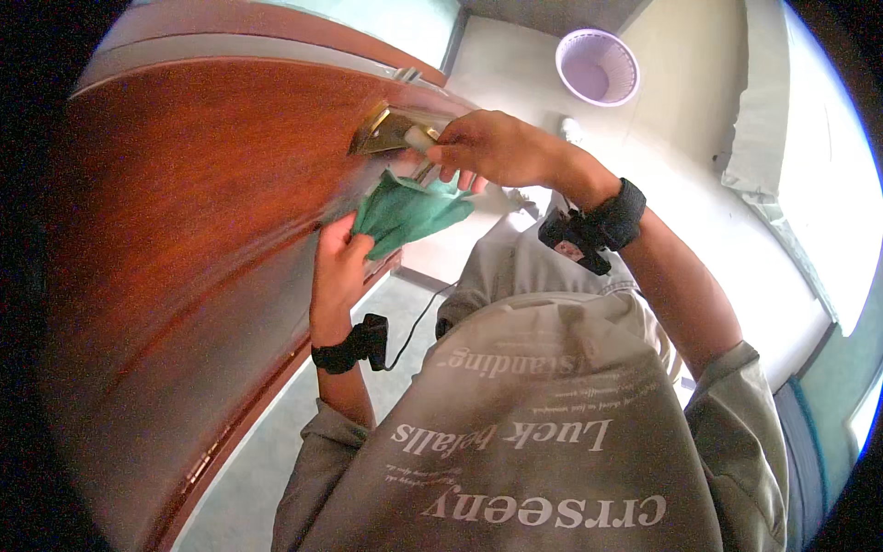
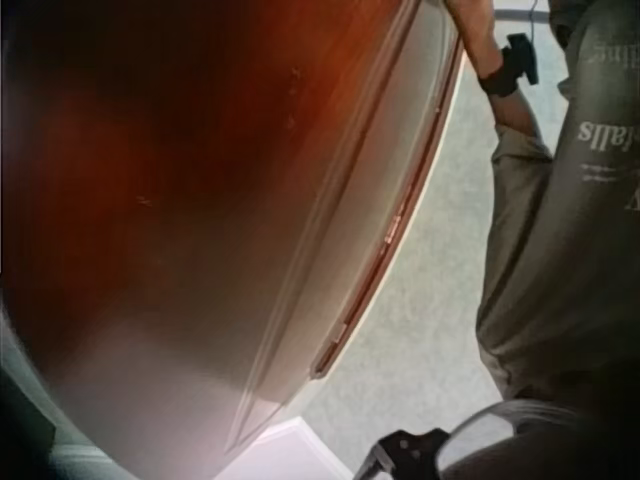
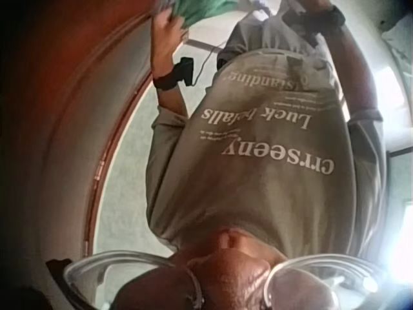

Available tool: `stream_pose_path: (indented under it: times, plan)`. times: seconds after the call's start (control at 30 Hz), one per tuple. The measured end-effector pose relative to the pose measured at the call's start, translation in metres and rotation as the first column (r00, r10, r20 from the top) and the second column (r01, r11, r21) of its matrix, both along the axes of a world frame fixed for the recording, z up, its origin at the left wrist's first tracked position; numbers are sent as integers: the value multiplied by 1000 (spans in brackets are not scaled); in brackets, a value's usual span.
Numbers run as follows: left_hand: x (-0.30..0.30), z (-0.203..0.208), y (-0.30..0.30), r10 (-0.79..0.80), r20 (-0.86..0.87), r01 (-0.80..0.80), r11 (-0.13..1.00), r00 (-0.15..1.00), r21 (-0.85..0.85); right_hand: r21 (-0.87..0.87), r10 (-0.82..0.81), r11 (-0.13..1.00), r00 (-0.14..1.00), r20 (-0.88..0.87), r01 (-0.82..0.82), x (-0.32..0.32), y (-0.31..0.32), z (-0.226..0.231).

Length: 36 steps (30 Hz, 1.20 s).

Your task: Clean the door handle and the surrounding area of the door with a cloth.

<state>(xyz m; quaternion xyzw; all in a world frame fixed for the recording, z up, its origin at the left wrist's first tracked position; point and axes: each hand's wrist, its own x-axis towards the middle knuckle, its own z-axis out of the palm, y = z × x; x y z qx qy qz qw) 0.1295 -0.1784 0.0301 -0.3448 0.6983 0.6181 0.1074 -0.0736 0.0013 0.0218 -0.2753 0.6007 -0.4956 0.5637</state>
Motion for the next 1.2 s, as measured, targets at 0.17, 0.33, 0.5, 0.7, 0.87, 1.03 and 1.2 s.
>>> stream_pose_path:
  times: [0.17,0.33,0.5,0.7,0.87,1.03,1.2]
  plan:
    - [-10,2,4,0,-11,0,998,1000,-67,-82,21,996,1000,5,-21,4,-3,-8]
    - [-9,10,7,31,51,-27,996,998,-80,-70,5,998,1000,30,-3,2,1,-9]
    - [14,31,18,-12,-109,-35,906,994,-421,-49,136,985,926,-353,-164,20,3,-21]
    - [44,72,43,-169,-152,44,795,974,-605,-188,327,910,919,-219,-369,49,-2,-9]
    - [42,74,49,-73,-233,-59,856,970,-514,-272,344,851,869,-356,-449,76,-15,8]
    - [34,71,52,43,-277,-179,856,960,-486,-272,127,907,825,-550,-321,90,-13,-5]
    - [28,61,39,125,-189,-215,779,974,-589,-265,-30,961,920,-391,-81,66,-7,25]
